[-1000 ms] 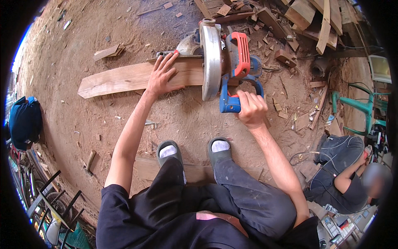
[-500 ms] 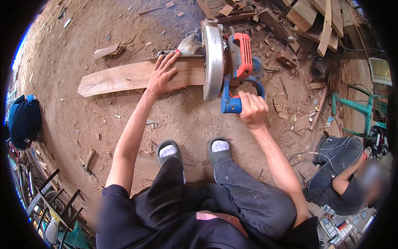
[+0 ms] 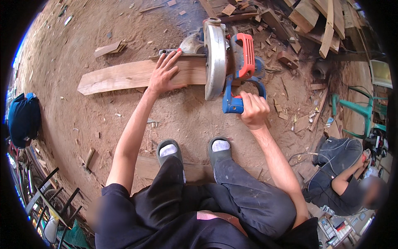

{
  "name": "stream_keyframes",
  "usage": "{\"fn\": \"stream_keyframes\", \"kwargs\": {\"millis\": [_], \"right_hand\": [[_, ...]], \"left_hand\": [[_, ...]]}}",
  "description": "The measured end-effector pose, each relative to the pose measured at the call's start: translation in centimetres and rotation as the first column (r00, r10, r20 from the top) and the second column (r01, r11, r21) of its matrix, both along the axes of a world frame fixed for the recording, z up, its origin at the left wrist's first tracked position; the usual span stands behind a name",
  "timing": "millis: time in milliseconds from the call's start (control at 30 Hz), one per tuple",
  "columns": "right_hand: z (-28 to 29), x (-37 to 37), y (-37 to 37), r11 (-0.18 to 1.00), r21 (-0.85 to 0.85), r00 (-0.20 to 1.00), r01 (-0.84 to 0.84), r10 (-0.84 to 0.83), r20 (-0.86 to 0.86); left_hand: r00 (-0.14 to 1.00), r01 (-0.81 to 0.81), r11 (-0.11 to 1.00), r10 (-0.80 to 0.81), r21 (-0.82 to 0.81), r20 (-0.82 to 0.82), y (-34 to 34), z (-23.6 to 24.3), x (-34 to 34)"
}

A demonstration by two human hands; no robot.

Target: The person uses a circular saw to cut a wooden plank while sitting on the floor, then picks up a smaller wood block and aligns it against the saw for a second cut.

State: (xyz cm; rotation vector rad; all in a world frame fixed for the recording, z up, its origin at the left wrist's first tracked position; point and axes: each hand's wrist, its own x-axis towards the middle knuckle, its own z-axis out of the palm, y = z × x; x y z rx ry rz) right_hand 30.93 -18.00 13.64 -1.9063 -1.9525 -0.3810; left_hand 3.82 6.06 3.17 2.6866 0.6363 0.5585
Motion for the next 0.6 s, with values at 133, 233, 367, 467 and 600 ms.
{"fn": "stream_keyframes", "kwargs": {"millis": [133,233,367,467,600], "right_hand": [[-0.26,-0.22,0.06,1.000,0.019,1.000,-0.004,0.005,-0.013],[-0.10,-0.36,0.09,1.000,-0.008,1.000,-0.003,0.003,-0.006],[0.01,-0.31,-0.27,0.999,-0.051,1.000,0.005,-0.007,-0.029],[0.10,-0.32,-0.19,0.998,-0.057,1.000,0.005,-0.006,-0.024],[-0.40,-0.13,-0.40,0.998,-0.058,1.000,0.006,-0.007,-0.009]], "left_hand": [[1.000,-0.013,1.000,0.013,-0.011,-0.007,0.01,0.01,-0.22],[1.000,-0.017,1.000,0.017,-0.024,-0.003,-0.01,0.03,-0.33],[1.000,-0.014,1.000,0.014,-0.005,-0.004,0.07,0.08,-0.30],[1.000,-0.004,1.000,0.005,-0.016,0.011,0.07,0.07,-0.37],[1.000,0.004,1.000,-0.004,-0.019,0.012,0.14,0.34,-0.45]]}}
